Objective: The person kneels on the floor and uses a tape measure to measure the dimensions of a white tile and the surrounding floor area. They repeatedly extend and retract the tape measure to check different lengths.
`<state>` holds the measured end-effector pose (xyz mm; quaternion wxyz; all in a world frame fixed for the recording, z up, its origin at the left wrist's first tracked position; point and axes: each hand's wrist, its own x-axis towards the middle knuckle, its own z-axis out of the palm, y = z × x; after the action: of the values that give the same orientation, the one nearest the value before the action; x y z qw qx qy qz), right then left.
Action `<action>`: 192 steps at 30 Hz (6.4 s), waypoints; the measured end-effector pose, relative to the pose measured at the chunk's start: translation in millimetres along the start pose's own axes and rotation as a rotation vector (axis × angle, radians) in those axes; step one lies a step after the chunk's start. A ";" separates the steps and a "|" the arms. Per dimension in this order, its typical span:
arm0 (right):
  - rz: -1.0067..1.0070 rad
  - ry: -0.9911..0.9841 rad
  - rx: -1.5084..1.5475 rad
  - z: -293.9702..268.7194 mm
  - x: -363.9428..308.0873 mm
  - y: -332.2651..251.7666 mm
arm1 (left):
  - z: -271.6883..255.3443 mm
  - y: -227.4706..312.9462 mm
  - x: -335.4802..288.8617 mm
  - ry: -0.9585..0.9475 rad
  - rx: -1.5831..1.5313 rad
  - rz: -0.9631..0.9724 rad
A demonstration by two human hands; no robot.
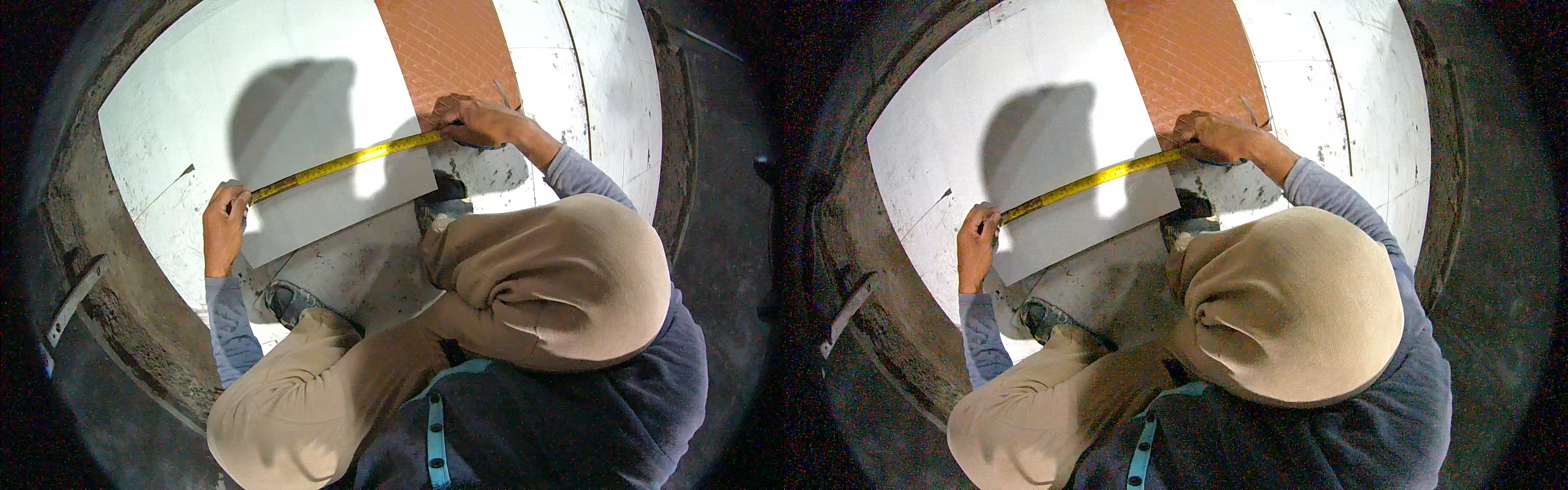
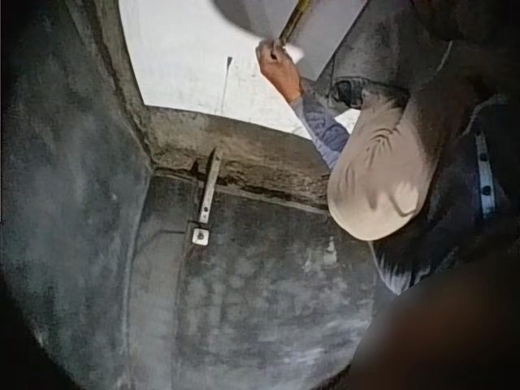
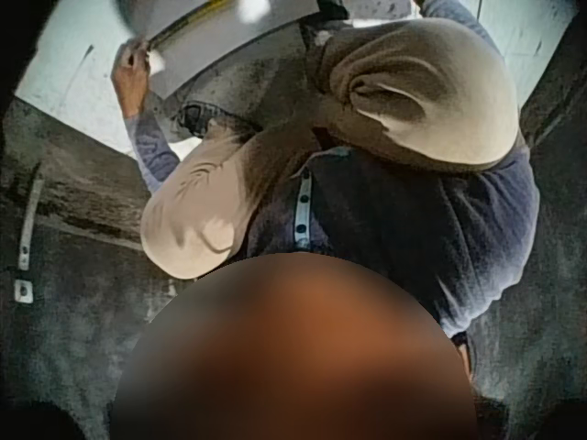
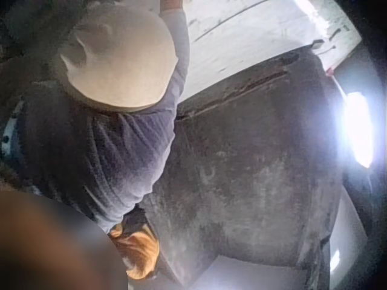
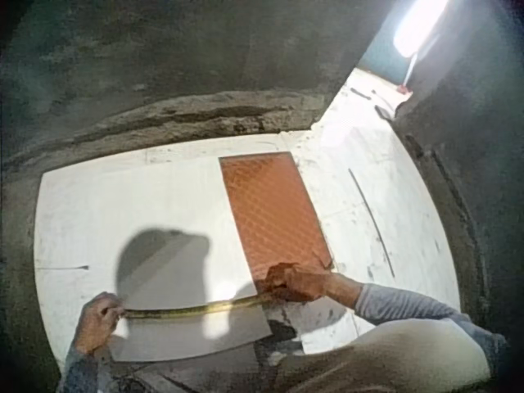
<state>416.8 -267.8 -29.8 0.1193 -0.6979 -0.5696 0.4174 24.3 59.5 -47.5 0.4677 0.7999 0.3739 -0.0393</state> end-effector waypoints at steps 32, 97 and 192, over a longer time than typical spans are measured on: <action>-0.145 -0.035 0.069 10.1 9.3 19.5 | -19.3 -7.5 -7.8 0.045 0.007 0.036; 0.000 0.358 -0.188 43.7 10.0 1.9 | -24.7 -21.2 -8.3 0.064 -0.016 -0.012; -0.050 0.279 -0.160 39.1 19.6 7.2 | -34.4 -13.8 -5.4 -0.043 0.117 0.115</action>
<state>393.9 -264.7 -67.5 0.1516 -0.7419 -0.5964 0.2664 1.7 87.2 -36.0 0.4296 0.8449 0.3144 -0.0513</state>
